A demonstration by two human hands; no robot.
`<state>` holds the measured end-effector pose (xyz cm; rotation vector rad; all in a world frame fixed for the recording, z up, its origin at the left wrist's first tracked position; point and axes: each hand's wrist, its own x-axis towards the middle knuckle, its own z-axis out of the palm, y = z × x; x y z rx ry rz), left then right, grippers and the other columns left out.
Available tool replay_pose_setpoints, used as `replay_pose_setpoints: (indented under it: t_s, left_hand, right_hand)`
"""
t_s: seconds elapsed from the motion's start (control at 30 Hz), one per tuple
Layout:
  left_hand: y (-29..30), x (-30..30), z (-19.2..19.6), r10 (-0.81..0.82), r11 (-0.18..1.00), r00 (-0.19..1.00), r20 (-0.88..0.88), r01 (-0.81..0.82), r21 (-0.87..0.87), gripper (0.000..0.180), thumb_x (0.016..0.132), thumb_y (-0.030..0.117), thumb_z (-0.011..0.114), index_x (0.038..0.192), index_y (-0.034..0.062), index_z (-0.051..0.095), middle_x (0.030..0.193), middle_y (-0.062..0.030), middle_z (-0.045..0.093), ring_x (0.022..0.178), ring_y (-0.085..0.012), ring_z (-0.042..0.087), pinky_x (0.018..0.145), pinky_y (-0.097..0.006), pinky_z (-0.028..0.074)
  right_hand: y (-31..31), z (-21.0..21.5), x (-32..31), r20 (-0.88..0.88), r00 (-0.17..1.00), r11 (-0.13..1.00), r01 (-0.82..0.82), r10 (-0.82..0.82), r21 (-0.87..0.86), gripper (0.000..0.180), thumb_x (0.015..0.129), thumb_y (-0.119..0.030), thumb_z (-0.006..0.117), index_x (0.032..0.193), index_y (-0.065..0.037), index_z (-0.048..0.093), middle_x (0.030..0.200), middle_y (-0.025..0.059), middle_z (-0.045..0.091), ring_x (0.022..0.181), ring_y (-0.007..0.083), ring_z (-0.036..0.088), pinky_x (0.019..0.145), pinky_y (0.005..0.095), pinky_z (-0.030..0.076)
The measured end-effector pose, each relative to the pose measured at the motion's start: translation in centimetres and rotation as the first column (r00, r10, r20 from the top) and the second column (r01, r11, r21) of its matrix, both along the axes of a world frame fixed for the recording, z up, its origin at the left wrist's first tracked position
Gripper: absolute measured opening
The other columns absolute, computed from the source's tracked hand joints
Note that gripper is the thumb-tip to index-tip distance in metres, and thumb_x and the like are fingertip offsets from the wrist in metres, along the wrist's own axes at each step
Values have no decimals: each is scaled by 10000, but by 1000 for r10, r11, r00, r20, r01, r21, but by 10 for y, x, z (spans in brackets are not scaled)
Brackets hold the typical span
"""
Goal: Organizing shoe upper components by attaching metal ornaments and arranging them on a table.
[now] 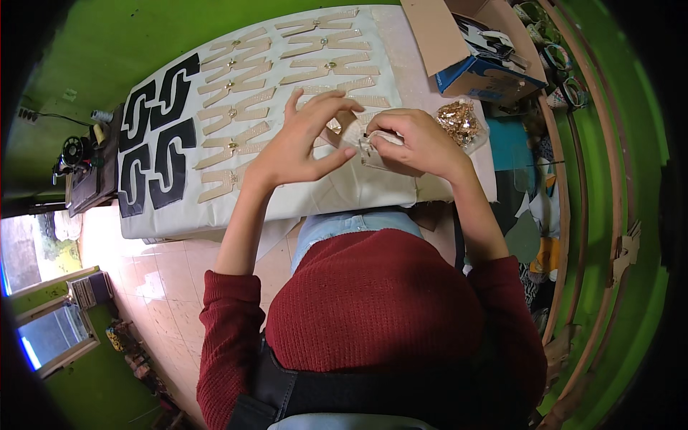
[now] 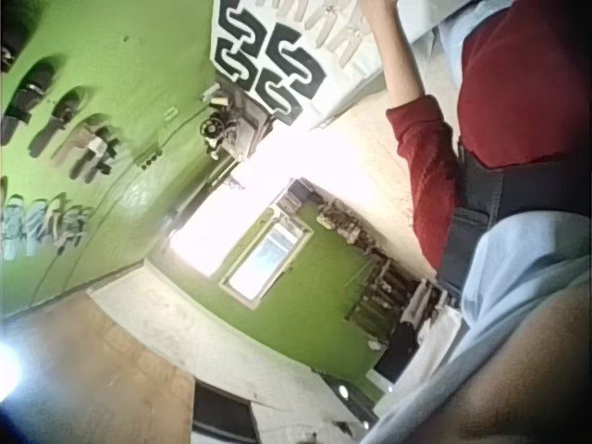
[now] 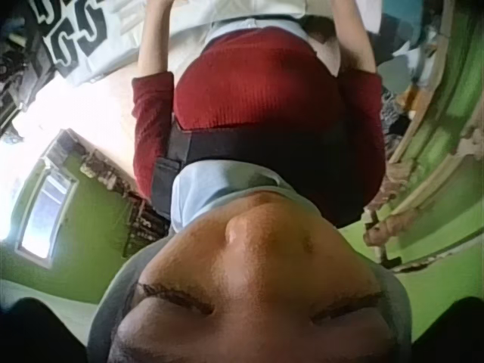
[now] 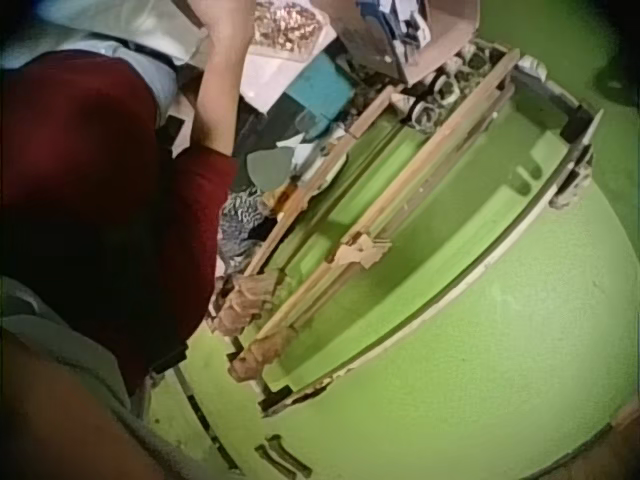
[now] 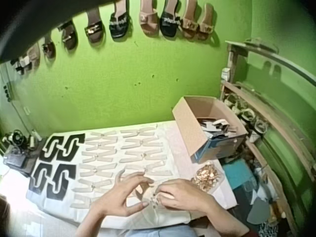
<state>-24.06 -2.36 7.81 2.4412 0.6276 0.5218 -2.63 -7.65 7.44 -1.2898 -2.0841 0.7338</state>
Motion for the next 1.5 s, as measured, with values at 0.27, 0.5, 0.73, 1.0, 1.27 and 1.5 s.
replay_pose_setpoints:
  t_s: [0.27, 0.5, 0.73, 1.0, 1.27, 1.5]
  left_hand:
    - [25, 7, 5, -182, 965, 923, -340, 102, -241, 332, 788, 309, 652, 1015, 71, 607, 791, -77, 602, 745, -154, 575, 887, -401, 373]
    - [40, -5, -22, -271, 704, 963, 2, 200, -682, 239, 838, 161, 618, 963, -42, 591, 787, -31, 612, 731, -68, 527, 690, -263, 480]
    - [36, -6, -24, -189, 735, 982, 16, 152, -661, 153, 805, 140, 626, 820, -12, 622, 617, 31, 541, 572, -31, 460, 502, -212, 380]
    - [30, -2, -21, -94, 680, 994, 57, 106, -726, 161, 788, 140, 635, 780, -20, 629, 587, 51, 515, 534, -8, 417, 453, -190, 331]
    - [23, -2, -16, -113, 719, 990, 83, 139, -680, 177, 796, 131, 653, 857, -35, 642, 676, 6, 604, 603, -31, 514, 538, -177, 427]
    - [12, -4, -9, -59, 767, 993, 101, 110, -632, 175, 743, 113, 657, 843, -30, 661, 675, -45, 649, 617, -48, 565, 586, -202, 459]
  right_hand:
    - [11, 2, -3, 166, 973, 988, -156, 157, -23, 247, 771, -222, 531, 873, -17, 625, 790, 149, 615, 745, 311, 581, 681, 375, 452]
    - [15, -18, -8, -109, 981, 914, -190, 161, -357, 282, 857, -248, 523, 971, 0, 596, 788, 116, 626, 693, 207, 597, 643, 307, 458]
    - [18, -35, -4, -455, 890, 848, -222, -24, -480, 255, 831, -206, 635, 948, 20, 625, 786, 13, 622, 658, 60, 543, 598, 214, 458]
    - [19, -32, 1, -535, 840, 833, -233, -87, -502, 248, 766, -162, 709, 900, 37, 645, 759, 27, 635, 673, 56, 555, 629, 195, 459]
    - [17, -34, 4, -545, 833, 843, -225, -94, -489, 260, 705, -149, 759, 880, 17, 665, 762, 31, 652, 672, 53, 567, 638, 186, 447]
    - [10, -23, -3, -487, 871, 865, -190, -71, -465, 194, 694, -121, 757, 812, 13, 683, 715, 29, 650, 657, 53, 561, 632, 191, 446]
